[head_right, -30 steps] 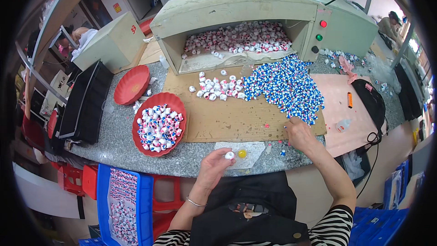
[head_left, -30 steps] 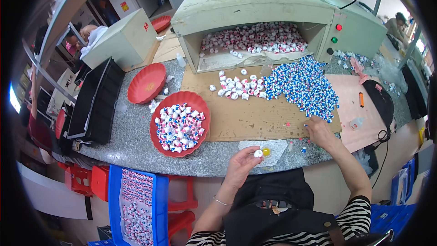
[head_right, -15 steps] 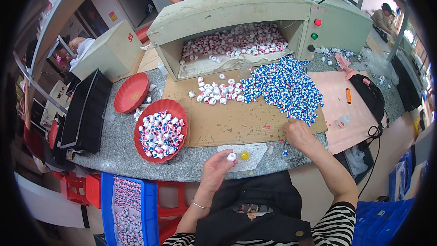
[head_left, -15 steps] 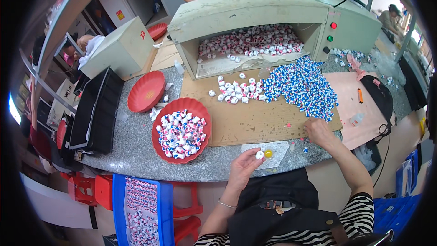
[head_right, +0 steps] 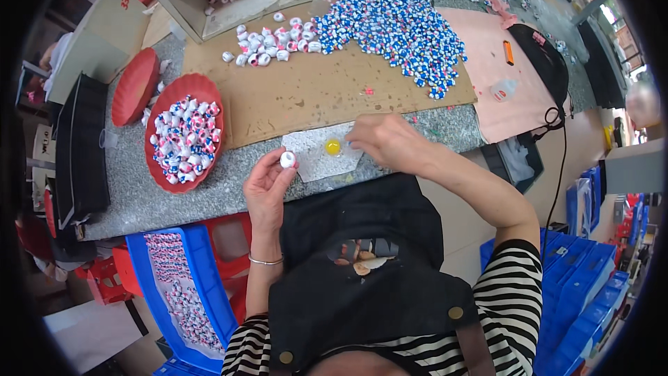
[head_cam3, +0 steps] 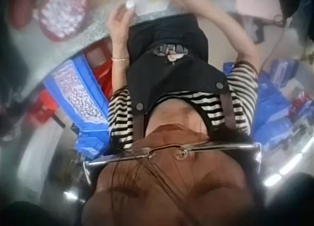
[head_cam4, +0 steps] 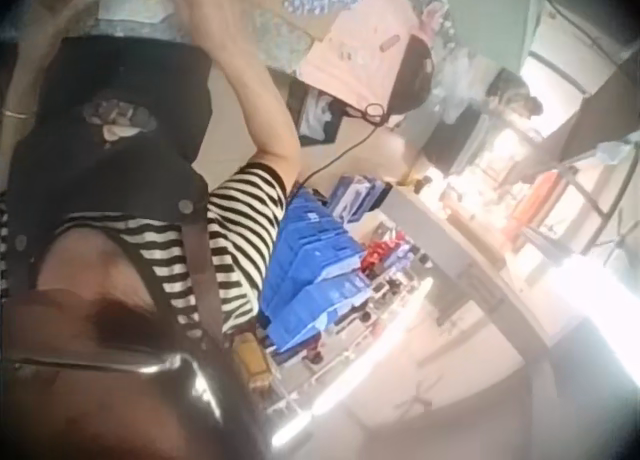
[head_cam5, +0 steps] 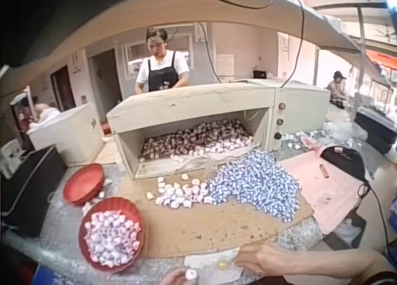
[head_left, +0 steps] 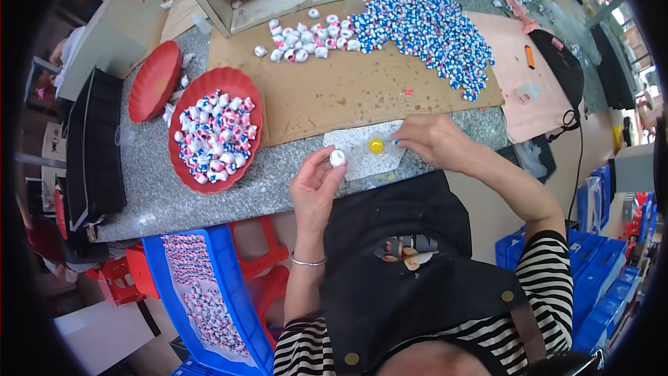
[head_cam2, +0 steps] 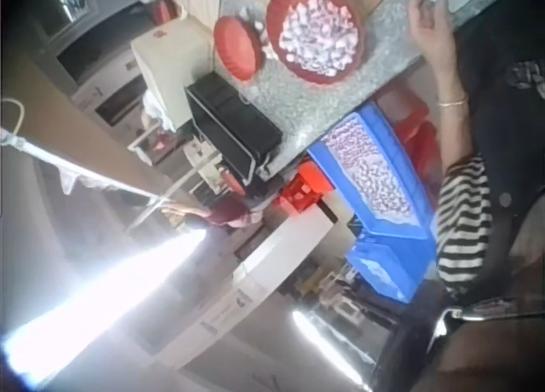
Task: The person dispenses glue onto the work surface, dips small toy pieces into the glue by hand, and attaches them onto the toy bodies.
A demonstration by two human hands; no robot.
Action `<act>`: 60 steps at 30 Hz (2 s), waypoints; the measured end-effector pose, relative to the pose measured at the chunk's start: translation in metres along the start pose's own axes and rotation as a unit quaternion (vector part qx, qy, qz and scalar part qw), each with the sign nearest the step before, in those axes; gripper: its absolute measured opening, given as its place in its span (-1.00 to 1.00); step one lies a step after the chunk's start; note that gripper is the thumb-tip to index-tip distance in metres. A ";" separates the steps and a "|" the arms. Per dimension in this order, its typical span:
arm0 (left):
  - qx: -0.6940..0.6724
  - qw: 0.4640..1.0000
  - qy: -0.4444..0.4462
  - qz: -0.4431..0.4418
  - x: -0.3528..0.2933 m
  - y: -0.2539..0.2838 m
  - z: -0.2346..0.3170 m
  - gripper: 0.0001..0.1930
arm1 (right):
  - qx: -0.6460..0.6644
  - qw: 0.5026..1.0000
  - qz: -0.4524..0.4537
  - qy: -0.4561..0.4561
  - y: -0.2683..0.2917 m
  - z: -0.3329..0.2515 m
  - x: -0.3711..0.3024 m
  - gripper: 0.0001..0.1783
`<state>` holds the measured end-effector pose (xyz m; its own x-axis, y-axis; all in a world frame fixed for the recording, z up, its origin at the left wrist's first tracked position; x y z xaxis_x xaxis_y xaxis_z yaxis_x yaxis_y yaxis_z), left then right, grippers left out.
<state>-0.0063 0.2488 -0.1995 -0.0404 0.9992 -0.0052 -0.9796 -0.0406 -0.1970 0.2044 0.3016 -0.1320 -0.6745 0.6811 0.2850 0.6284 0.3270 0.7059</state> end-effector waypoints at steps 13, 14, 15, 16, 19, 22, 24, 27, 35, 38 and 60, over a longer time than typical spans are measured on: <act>0.151 0.985 -0.062 0.050 -0.009 0.014 0.005 -0.66 | -0.133 0.976 -0.164 0.061 -0.048 -0.017 0.022 -0.75; 0.177 0.981 -0.067 0.050 -0.009 0.014 0.006 -0.66 | -0.131 0.976 -0.165 0.062 -0.049 -0.016 0.022 -0.75; 0.177 0.981 -0.066 0.051 -0.009 0.013 0.006 -0.66 | -0.120 0.979 -0.154 0.064 -0.048 -0.015 0.022 -0.75; 0.186 0.978 -0.075 0.052 -0.009 0.011 0.005 -0.66 | -0.108 0.982 -0.142 0.066 -0.046 -0.014 0.021 -0.75; 0.200 0.974 -0.095 0.053 -0.007 0.004 0.003 -0.66 | -0.079 0.992 -0.094 0.026 -0.038 -0.009 0.016 -0.80; 0.211 0.969 -0.120 0.053 -0.003 -0.006 -0.002 -0.66 | 0.048 0.998 0.012 -0.027 -0.022 -0.008 0.010 -0.86; 0.217 0.966 -0.132 0.051 -0.003 -0.010 -0.002 -0.66 | 0.180 0.974 0.035 -0.130 -0.024 -0.001 0.007 -0.86; 0.268 0.947 -0.176 0.037 -0.004 -0.022 0.002 -0.64 | 0.372 0.894 0.065 -0.241 -0.033 0.008 -0.003 -0.85; 0.088 0.978 -0.032 -0.186 0.000 -0.049 0.017 -0.68 | 0.197 0.977 0.082 -0.024 -0.004 -0.036 -0.003 -0.80; 0.075 0.967 -0.002 -0.244 0.003 -0.054 0.018 -0.74 | 0.191 0.980 0.047 -0.006 -0.003 -0.040 -0.003 -0.76; 0.657 0.646 -0.277 0.274 0.041 0.114 0.120 -0.59 | -0.212 0.970 0.100 -0.070 0.056 0.117 0.008 -0.77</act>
<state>-0.1436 0.2845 -0.1049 -0.1607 0.6941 0.7017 -0.0950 -0.7186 0.6889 0.2792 0.4016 -0.1661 -0.4779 0.7945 0.3747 0.5062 -0.0995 0.8567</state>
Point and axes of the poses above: each hand's wrist, its own x-axis towards the middle knuckle, its own y-axis out of the back of the hand, z = x × y, the point moved 6 cm from there along x, towards the middle knuckle, and after that the axes turned 9 degrees about x, right-handed, at the moved point
